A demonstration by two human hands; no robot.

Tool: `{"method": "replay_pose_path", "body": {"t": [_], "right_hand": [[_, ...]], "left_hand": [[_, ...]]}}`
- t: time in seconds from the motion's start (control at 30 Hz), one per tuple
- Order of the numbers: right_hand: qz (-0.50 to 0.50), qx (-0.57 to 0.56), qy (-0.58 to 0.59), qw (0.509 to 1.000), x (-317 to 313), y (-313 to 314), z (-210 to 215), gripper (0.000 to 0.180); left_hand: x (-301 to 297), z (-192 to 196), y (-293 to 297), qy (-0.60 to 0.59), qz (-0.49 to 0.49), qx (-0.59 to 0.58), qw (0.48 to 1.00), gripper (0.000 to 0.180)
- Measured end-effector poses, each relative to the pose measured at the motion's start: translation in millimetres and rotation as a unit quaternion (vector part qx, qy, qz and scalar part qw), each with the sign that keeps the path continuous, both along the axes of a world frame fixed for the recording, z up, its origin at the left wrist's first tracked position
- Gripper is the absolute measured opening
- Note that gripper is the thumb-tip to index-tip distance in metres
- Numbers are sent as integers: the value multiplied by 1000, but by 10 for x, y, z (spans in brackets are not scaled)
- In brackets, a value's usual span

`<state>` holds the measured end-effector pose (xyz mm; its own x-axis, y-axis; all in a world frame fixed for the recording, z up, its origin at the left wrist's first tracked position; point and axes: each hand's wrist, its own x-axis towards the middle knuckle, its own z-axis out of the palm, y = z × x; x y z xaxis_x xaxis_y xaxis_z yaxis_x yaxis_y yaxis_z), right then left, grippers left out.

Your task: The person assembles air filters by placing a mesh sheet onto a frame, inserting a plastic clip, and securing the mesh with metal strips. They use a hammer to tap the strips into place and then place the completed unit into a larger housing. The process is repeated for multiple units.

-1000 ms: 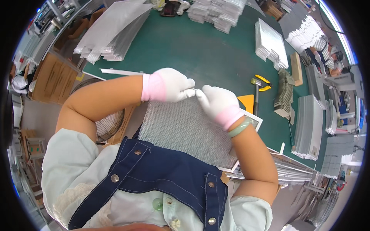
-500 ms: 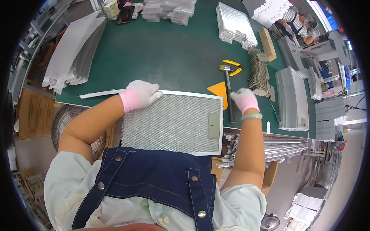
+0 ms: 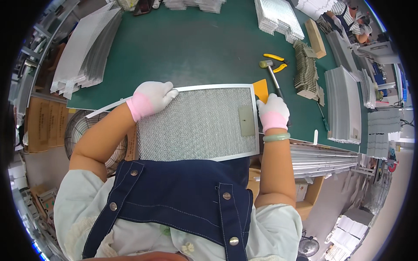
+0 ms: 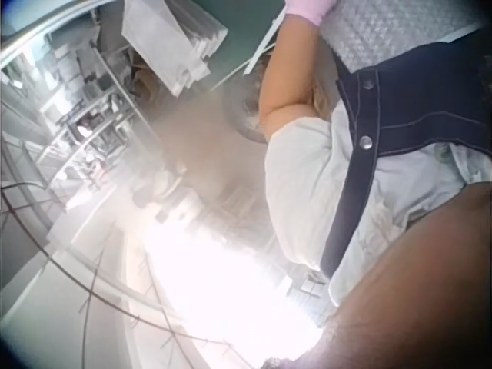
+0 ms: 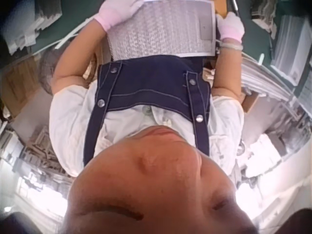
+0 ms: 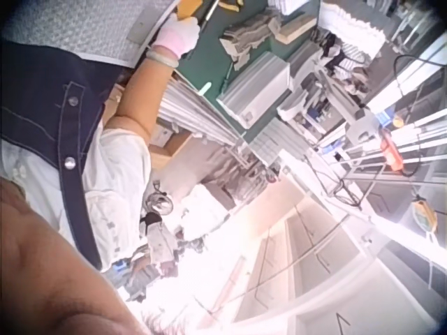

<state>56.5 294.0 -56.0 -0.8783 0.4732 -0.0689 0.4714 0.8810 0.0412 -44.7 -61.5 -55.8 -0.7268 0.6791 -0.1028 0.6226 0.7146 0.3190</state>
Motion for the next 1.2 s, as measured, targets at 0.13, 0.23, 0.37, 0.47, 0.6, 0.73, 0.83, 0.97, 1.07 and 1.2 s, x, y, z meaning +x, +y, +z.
{"method": "replay_pose_path", "body": {"t": [0.13, 0.23, 0.37, 0.47, 0.6, 0.73, 0.83, 0.97, 1.07, 1.2], "right_hand": [[-21, -186, 113, 976, 82, 215, -122, 46], [-59, -279, 177, 942, 144, 265, -96, 36], [62, -81, 296, 950, 347, 77, -32, 23], [171, 36, 115, 978, 565, -492, 3, 26], [200, 104, 47, 973, 534, -858, 3, 51], [173, 63, 22, 983, 462, -1011, -61, 67], [160, 40, 17, 986, 528, -1035, -35, 64], [166, 44, 39, 984, 571, -1039, -88, 62], [181, 37, 46, 982, 549, -1018, -105, 62], [187, 31, 40, 981, 466, -1027, -117, 60]], "left_hand": [[-6, -11, 9, 5, -6, 12, 1000, 43], [-13, 18, 102, 5, -21, -1, 1000, 43], [-25, 88, 218, -2, -20, -38, 999, 42], [-44, 81, 228, -14, -25, -15, 999, 42], [-101, 205, 359, -51, -19, -95, 994, 42], [-86, 204, 469, -1, -29, -89, 996, 33], [35, 186, 424, 33, -31, -23, 999, 35], [-53, 81, 427, 69, -85, 29, 994, 33], [-155, -130, 512, 104, -125, 104, 981, 25], [-284, -218, 553, 65, -174, 155, 970, 22]]}}
